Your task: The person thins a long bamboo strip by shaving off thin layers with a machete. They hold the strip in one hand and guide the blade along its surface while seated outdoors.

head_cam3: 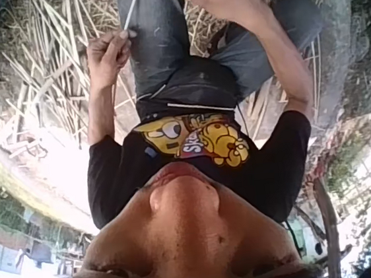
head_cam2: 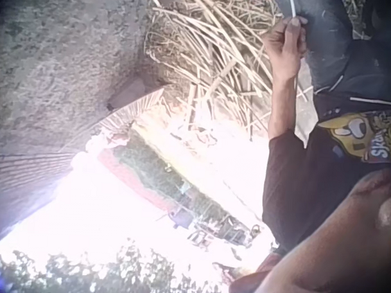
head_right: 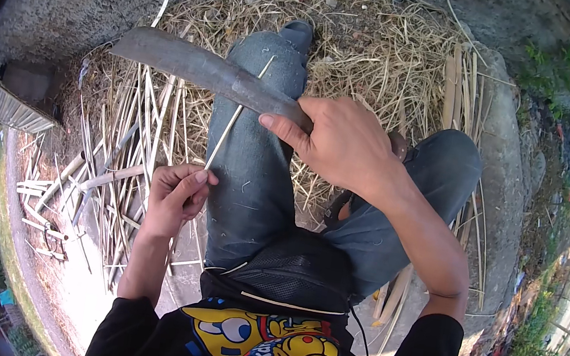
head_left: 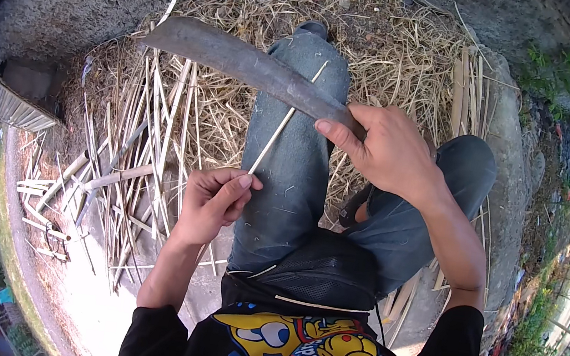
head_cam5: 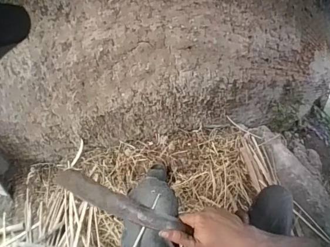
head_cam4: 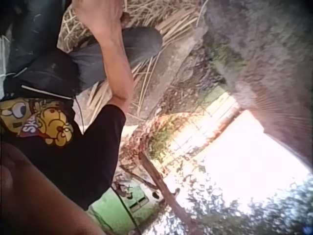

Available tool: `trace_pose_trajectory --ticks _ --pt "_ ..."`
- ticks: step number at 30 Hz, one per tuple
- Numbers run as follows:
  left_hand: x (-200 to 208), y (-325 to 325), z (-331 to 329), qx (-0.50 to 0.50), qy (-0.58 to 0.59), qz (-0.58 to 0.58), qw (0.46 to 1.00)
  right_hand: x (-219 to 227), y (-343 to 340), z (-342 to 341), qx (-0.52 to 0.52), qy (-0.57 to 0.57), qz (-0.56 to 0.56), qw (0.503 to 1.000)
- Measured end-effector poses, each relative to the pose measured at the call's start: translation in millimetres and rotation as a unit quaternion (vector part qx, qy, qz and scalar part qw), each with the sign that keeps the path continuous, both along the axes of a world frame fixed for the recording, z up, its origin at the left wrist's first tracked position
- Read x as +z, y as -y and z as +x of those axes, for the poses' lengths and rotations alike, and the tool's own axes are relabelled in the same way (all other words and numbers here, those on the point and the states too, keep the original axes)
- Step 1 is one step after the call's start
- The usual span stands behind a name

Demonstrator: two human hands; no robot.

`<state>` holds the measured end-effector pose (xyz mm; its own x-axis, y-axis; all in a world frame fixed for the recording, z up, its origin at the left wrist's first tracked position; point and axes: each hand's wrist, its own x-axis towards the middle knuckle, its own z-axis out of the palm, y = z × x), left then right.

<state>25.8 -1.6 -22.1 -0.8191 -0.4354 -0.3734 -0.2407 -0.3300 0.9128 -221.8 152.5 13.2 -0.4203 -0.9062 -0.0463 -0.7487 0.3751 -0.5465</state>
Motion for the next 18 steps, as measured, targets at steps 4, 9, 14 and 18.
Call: trace_pose_trajectory --ticks 4,9,14,18 --pt "2 1 -1 -0.011 -0.005 0.016 1.0 -3 4 -10 -0.063 0.045 -0.06 0.995" --pt "-1 4 5 -0.018 -0.015 0.041 0.999 -1 0 -4 -0.001 0.024 -0.013 1.0" --pt "-4 5 3 -0.015 -0.009 0.092 0.996 -2 -3 6 -0.022 0.068 -0.012 0.997" --pt "-2 6 4 -0.013 -0.01 0.092 0.996 -4 -2 8 0.015 0.06 -0.006 0.998"
